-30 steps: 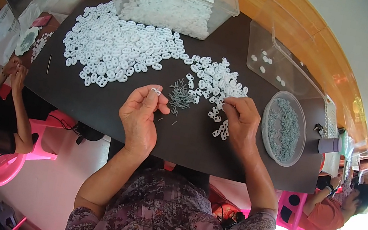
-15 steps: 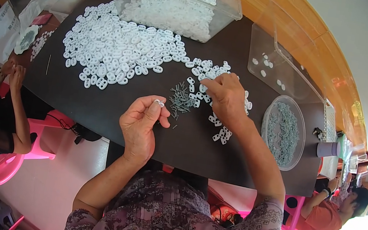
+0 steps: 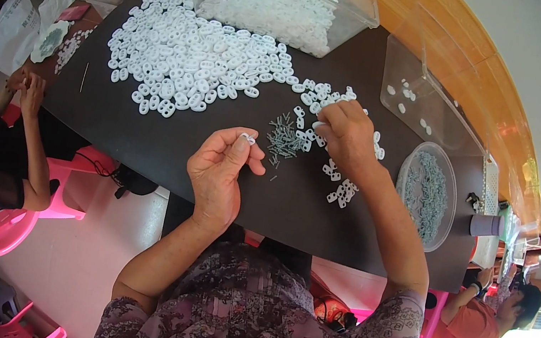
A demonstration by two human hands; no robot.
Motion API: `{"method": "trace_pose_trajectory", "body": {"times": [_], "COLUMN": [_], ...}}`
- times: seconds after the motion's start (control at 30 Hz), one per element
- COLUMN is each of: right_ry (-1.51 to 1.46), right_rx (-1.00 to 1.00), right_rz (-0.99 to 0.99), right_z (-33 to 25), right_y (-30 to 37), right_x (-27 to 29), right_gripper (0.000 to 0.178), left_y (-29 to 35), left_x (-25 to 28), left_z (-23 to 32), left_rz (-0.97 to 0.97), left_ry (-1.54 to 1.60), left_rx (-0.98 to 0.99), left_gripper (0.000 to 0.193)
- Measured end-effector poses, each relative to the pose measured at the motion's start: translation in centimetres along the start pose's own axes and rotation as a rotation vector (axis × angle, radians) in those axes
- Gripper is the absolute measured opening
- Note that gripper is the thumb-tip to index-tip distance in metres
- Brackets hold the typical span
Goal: Manually assembling small white plastic components by inserting metal pins into them.
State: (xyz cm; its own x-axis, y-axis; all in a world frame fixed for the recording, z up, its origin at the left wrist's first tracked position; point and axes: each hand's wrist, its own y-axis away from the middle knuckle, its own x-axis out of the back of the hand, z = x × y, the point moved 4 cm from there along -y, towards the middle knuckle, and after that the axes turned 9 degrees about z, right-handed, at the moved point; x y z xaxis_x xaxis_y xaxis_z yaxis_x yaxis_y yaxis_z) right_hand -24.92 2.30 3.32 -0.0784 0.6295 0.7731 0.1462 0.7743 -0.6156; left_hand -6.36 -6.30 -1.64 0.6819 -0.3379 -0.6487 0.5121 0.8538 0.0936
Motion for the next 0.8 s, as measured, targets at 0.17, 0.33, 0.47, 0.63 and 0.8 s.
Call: {"method": "trace_pose_trajectory", "body": {"times": [0.17,0.33,0.47,0.63,0.8], "right_ry": [-0.196,-0.382,-0.489,-0.778,-0.918], "right_rx": [-0.211,-0.384,-0.486,-0.782,-0.929], "right_rz": [0.044,0.059,0.030,0.088,0.090], "right_z": [-2.2,-3.6,-4.7,-4.9,-6.0], "right_y": [0.6,1.7,2.5,3.6,4.3], "right_x": [1.9,2.7,2.8,2.5,2.0], "right_gripper": [0.023,0.022,0.020,0.018,0.017], "left_y": [-0.1,-0.2,-0.2,-0.7,-1.0], "left_x": [0.2,0.3,0.6,1.1,1.9], "left_z": [0.5,0.7,0.8,1.5,2.0], "left_rz": [0.055,0.054,0.049,0.081,0.109], "left_ry": [-0.018,-0.020,-0.054,-0.065,-0.071], "left_rx": [-0.026,-0.048,-0.057,-0.096,-0.120], "left_gripper": [0.016,0.018,0.017,0.017,0.018]}}
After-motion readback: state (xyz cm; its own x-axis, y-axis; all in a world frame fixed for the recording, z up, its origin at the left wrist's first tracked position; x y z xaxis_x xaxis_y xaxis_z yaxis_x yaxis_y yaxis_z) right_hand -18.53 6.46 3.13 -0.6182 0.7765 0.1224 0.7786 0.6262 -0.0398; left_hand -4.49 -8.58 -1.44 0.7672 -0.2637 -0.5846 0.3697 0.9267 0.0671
